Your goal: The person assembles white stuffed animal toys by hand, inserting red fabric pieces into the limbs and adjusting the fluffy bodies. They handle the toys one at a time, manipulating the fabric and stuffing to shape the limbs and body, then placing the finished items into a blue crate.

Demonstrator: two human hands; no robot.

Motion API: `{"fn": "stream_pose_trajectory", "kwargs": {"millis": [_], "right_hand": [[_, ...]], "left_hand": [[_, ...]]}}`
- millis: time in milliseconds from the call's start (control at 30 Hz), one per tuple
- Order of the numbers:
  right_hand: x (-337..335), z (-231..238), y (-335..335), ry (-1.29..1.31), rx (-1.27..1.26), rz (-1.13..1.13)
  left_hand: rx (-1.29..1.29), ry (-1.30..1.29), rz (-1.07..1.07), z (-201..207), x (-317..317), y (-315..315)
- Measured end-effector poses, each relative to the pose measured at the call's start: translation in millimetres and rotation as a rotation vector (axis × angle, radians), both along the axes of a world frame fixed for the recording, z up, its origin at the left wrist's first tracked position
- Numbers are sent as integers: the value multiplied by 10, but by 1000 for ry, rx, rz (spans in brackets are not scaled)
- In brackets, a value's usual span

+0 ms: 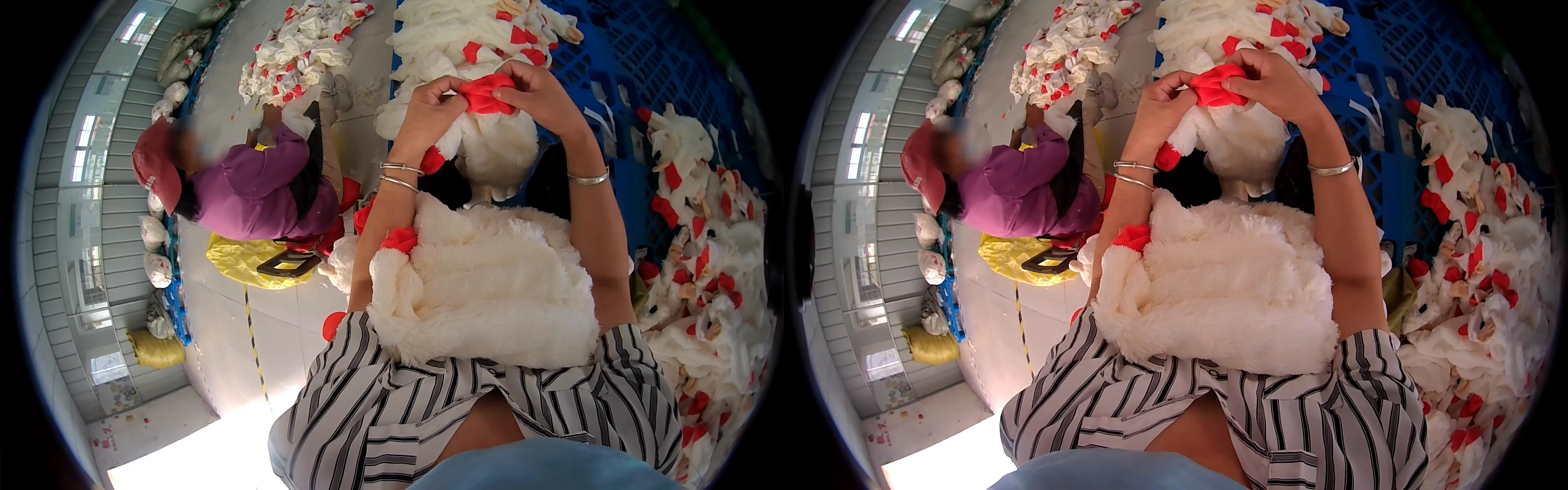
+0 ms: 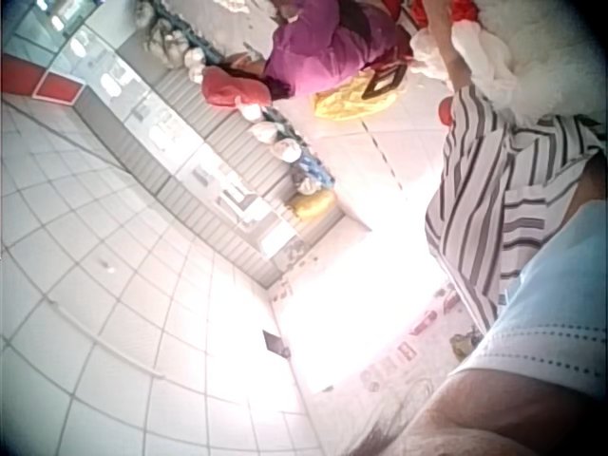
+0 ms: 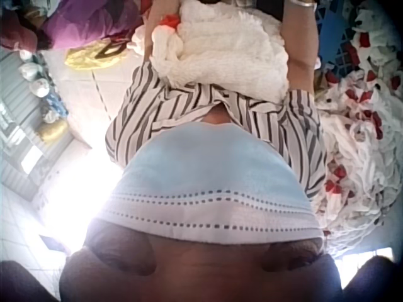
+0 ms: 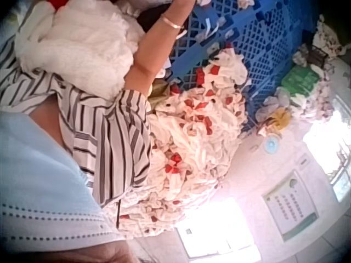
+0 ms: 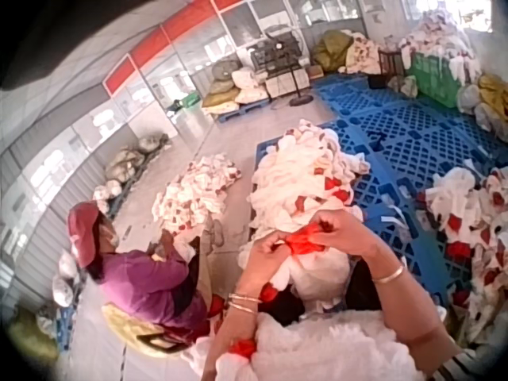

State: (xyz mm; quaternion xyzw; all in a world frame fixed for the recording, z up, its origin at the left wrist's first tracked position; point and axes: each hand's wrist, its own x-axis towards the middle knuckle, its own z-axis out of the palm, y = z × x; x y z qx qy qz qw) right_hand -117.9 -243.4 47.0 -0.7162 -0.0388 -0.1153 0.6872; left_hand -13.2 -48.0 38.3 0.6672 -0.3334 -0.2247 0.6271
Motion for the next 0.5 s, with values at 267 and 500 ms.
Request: {"fn": "stream_pose_trajectory", "kwargs": {"millis": [267,500], "right_hand": [[77,-2,117,-167,-268,-410],[26,73,219,-120,-176,-556]], "left_hand": [[8,60,-207,-80,-111,-90],[-26,101,172,-62,-26,-96]]}}
